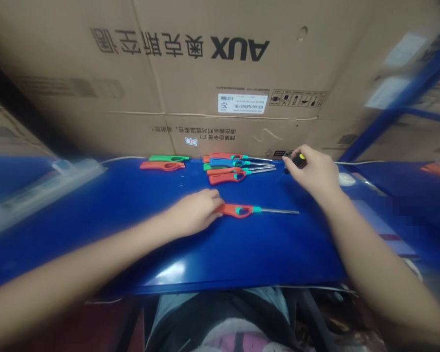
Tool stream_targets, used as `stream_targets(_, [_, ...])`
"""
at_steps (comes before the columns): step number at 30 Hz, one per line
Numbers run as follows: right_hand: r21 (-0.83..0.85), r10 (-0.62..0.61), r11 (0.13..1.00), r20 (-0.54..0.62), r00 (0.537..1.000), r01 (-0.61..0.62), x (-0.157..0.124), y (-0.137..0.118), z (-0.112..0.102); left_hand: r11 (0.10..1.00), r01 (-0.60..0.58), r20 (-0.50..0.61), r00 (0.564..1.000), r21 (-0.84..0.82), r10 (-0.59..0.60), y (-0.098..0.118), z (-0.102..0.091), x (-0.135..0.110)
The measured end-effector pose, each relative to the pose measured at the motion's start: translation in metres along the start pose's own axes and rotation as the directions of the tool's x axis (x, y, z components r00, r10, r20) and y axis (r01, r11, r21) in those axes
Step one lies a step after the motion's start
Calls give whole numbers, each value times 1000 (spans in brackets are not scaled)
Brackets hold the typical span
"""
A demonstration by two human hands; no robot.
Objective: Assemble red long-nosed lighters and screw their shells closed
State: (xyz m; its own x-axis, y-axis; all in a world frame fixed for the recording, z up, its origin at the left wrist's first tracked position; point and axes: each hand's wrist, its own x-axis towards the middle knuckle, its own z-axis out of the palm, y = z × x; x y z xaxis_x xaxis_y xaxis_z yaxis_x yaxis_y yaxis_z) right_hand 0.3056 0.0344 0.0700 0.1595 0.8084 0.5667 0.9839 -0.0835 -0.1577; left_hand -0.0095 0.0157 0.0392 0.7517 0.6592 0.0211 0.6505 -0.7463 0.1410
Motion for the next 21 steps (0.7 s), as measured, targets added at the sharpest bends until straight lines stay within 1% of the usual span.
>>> stream_targets(2, [-55,31,998,83,996,-26,1,3,-2,998,-11,-5,1000,-62,10,-8,-5,6])
stream_targets(3, [-85,51,996,140,989,-40,1,5,-3,997,-7,-33,999,-81,5,-13,-8,9])
stream_targets(5, [-160,103,985,280,955,-59,3,11,-4,992,-20,-84,996,-128,9,-24,-13,16])
stream_targets(7, [-243,157,968,421,893,-55,4,16,-3,988,-15,-137,990,-156,-6,-35,-16,23])
stream_targets(9, [-306,191,952,528,827,-24,5,19,0,990,21,-209,977,-137,-50,-45,-17,33])
stream_targets(13, [-329,222,944,674,705,17,4,15,4,988,144,-291,944,-51,-152,-63,-17,58])
stream_targets(14, [-320,223,947,699,679,18,4,13,4,986,157,-296,941,-48,-164,-67,-17,65])
stream_targets(15, [-309,218,951,715,664,20,4,11,5,984,173,-306,935,-47,-179,-70,-17,72])
stream_targets(16, [-301,210,953,722,659,25,3,9,6,980,195,-315,928,-48,-200,-74,-16,78])
stream_targets(19, [-299,197,954,705,681,33,2,6,10,963,264,-347,899,-54,-266,-84,-12,96])
stream_targets(21, [-304,203,952,693,692,26,0,5,13,956,286,-356,889,-61,-288,-90,-7,105])
